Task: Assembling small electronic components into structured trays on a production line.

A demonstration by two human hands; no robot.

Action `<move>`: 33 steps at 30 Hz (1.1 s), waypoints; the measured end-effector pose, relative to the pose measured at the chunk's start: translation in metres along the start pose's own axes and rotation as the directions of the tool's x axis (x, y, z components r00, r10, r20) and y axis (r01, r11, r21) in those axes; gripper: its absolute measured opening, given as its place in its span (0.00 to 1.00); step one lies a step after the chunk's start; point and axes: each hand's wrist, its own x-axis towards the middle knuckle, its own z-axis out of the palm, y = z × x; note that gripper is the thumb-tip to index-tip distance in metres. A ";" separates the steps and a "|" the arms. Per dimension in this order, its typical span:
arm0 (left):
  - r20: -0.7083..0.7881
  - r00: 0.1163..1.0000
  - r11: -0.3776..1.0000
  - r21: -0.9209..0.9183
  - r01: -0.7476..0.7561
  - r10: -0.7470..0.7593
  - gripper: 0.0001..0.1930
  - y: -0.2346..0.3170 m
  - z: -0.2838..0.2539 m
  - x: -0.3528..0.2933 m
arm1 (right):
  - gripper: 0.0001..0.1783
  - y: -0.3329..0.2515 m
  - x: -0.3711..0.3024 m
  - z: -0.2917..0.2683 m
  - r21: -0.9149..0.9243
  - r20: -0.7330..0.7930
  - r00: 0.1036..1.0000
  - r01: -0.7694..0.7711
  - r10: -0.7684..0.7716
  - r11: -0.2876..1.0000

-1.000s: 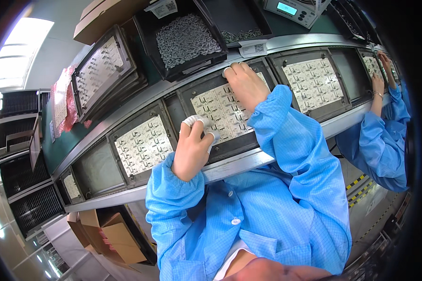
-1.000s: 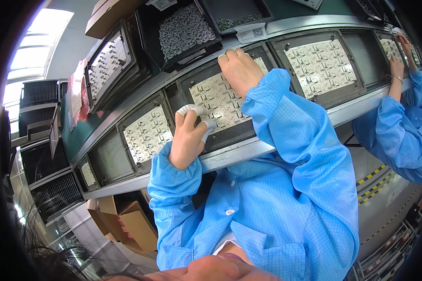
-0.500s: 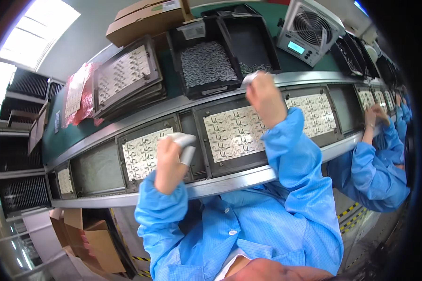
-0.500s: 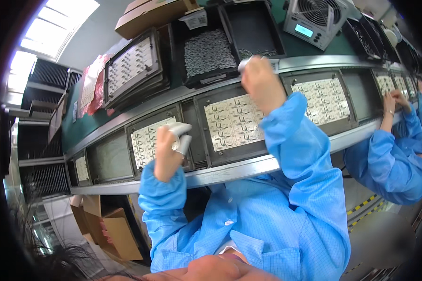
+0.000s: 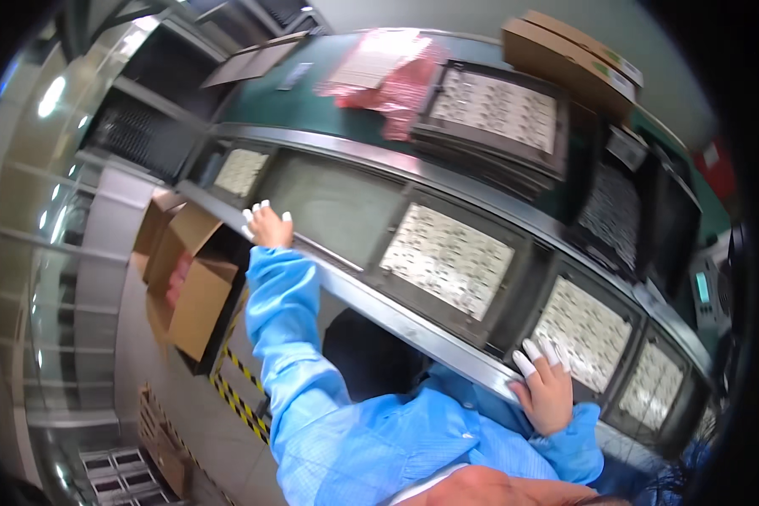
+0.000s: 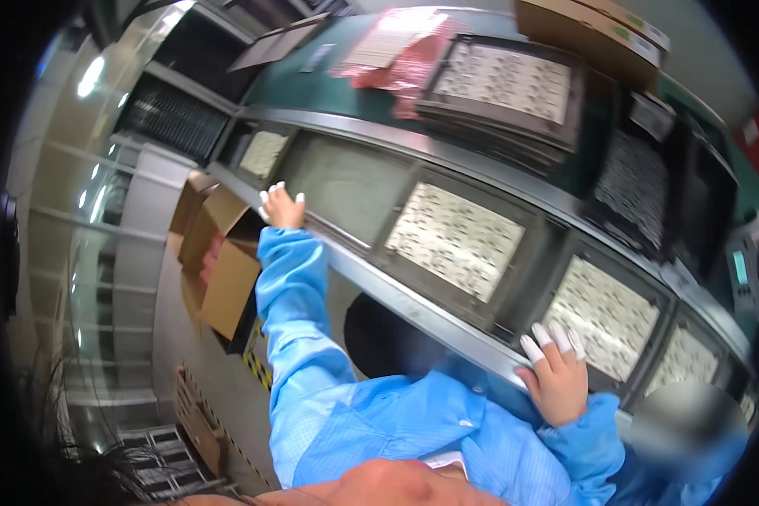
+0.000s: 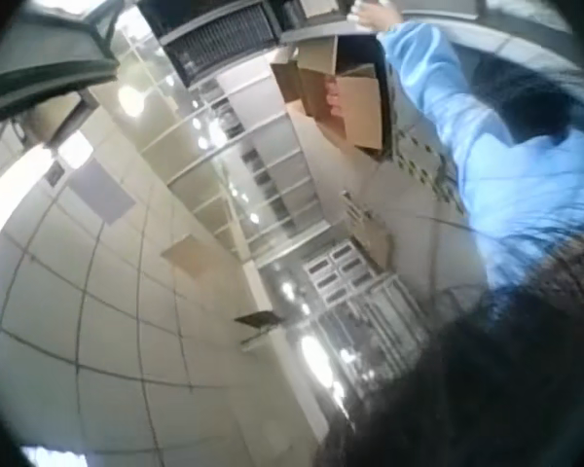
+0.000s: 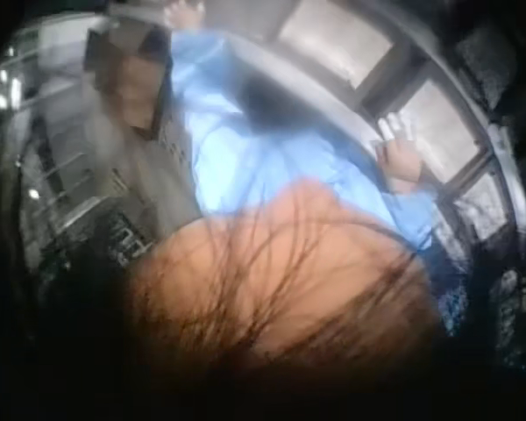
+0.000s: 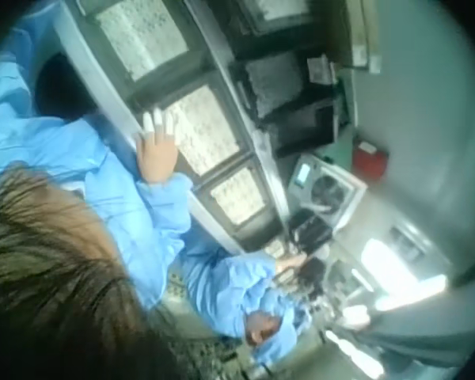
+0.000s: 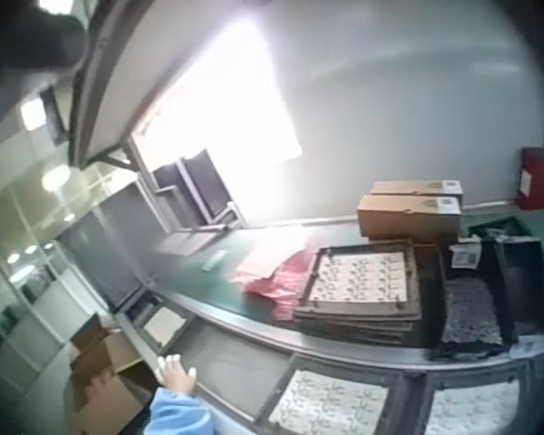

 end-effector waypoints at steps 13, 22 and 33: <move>0.045 0.942 0.943 0.042 0.331 -0.332 0.39 -0.033 0.056 0.047 | 0.27 0.018 0.005 0.006 -0.136 0.084 0.993 0.093 -0.082 0.986; 0.056 0.932 0.933 -0.023 0.360 -0.358 0.32 -0.040 0.062 0.065 | 0.22 0.022 0.020 0.012 -0.236 0.080 0.988 0.150 -0.135 0.960; -0.048 0.976 0.978 -0.009 0.211 -0.211 0.16 -0.032 0.046 0.053 | 0.08 0.046 -0.034 -0.028 -0.425 -0.008 0.988 -0.142 0.153 0.894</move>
